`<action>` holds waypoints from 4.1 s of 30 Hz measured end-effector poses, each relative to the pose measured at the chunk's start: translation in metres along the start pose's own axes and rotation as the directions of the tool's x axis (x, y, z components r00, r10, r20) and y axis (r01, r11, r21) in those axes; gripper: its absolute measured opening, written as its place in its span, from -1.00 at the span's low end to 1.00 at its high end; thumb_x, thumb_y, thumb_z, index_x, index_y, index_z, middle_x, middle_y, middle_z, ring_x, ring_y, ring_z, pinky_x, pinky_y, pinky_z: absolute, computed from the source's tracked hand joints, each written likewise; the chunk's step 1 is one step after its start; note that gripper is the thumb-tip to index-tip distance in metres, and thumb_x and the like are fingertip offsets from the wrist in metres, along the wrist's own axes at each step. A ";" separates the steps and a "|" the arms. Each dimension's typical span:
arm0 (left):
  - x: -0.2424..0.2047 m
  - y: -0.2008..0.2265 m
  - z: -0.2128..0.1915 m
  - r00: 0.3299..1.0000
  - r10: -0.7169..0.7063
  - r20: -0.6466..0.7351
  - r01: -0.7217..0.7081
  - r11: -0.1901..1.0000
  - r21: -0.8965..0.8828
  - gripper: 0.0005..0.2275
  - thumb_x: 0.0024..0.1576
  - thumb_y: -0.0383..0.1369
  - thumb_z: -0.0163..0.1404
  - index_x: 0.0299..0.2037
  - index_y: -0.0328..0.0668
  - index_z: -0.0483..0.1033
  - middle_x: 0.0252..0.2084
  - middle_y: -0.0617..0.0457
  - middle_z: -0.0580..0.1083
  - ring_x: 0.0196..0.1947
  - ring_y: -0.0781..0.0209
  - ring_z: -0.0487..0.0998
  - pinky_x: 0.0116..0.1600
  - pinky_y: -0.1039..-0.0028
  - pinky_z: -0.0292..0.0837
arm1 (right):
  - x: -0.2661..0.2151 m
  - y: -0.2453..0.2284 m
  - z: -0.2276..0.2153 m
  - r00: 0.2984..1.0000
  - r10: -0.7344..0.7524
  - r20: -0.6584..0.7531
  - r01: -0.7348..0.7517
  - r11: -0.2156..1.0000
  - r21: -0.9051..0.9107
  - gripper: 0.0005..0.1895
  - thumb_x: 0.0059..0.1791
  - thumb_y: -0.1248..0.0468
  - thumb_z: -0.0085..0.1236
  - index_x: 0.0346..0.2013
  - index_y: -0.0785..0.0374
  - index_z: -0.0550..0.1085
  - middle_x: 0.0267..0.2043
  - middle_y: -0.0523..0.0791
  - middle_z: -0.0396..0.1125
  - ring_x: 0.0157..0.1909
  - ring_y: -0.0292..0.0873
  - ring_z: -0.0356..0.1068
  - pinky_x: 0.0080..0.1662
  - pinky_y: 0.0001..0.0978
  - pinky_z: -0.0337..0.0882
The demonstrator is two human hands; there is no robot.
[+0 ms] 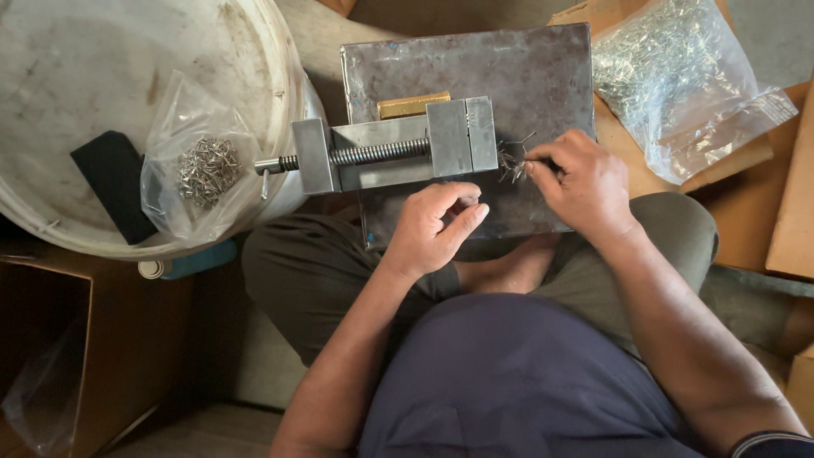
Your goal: The person sits on the floor and adjusts a metal workbench with a vise. They pick up small metal pins from a plastic bag and insert them into the vise jaws one by one, arranging them in a row.
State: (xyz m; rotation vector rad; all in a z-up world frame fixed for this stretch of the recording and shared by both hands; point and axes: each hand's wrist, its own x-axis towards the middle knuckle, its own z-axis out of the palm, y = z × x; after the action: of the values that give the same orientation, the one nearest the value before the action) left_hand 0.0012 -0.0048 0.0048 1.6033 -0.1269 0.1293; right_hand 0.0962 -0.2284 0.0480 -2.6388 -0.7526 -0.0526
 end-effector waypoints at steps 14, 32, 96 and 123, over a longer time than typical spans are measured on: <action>0.000 0.003 -0.001 1.000 0.007 -0.002 -0.007 1.000 0.028 -0.80 0.20 -0.33 0.14 -0.08 -0.28 0.56 -0.28 0.00 0.58 -0.32 0.21 0.59 -0.20 0.47 0.52 | -0.006 0.013 0.001 0.867 0.395 0.303 -0.490 0.567 0.662 -0.84 0.07 0.33 0.17 -0.08 0.29 0.58 -0.32 -0.26 0.39 -0.32 -0.47 0.24 -0.28 -0.59 0.26; -0.003 0.001 -0.005 0.999 0.036 -0.017 -0.035 0.997 0.062 -0.73 0.22 -0.20 0.12 -0.07 -0.27 0.57 -0.28 -0.15 0.56 -0.30 0.02 0.62 -0.18 0.37 0.52 | -0.022 -0.037 0.002 0.996 -0.043 0.082 0.016 0.952 0.306 -0.85 0.00 0.45 0.17 -0.13 0.31 0.50 -0.21 -0.01 0.48 -0.23 -0.11 0.51 -0.19 -0.32 0.48; -0.002 -0.007 -0.013 0.998 -0.059 0.022 0.062 0.982 -0.176 -0.79 0.24 -0.28 0.11 -0.15 -0.33 0.56 -0.35 0.05 0.54 -0.37 0.39 0.47 -0.22 0.54 0.44 | 0.081 -0.083 -0.040 0.944 -0.330 0.021 0.326 0.938 0.118 -0.91 0.03 0.35 0.22 -0.18 0.26 0.52 -0.20 -0.03 0.43 -0.22 0.03 0.46 -0.17 -0.18 0.46; -0.001 -0.009 -0.010 0.999 -0.018 0.046 0.027 0.978 -0.206 -0.89 0.27 -0.41 0.10 -0.16 -0.33 0.53 -0.36 0.11 0.50 -0.36 0.42 0.47 -0.21 0.56 0.41 | 0.001 0.012 -0.019 0.999 -0.010 0.045 0.002 0.986 0.166 -0.85 0.07 0.33 0.21 -0.07 0.27 0.58 -0.17 0.00 0.44 -0.19 -0.02 0.44 -0.13 -0.25 0.41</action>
State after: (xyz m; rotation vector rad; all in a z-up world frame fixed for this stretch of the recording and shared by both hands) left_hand 0.0021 0.0051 -0.0040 1.4000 -0.1512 0.0613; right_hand 0.1046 -0.2447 0.0615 -2.4868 -0.7461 0.0661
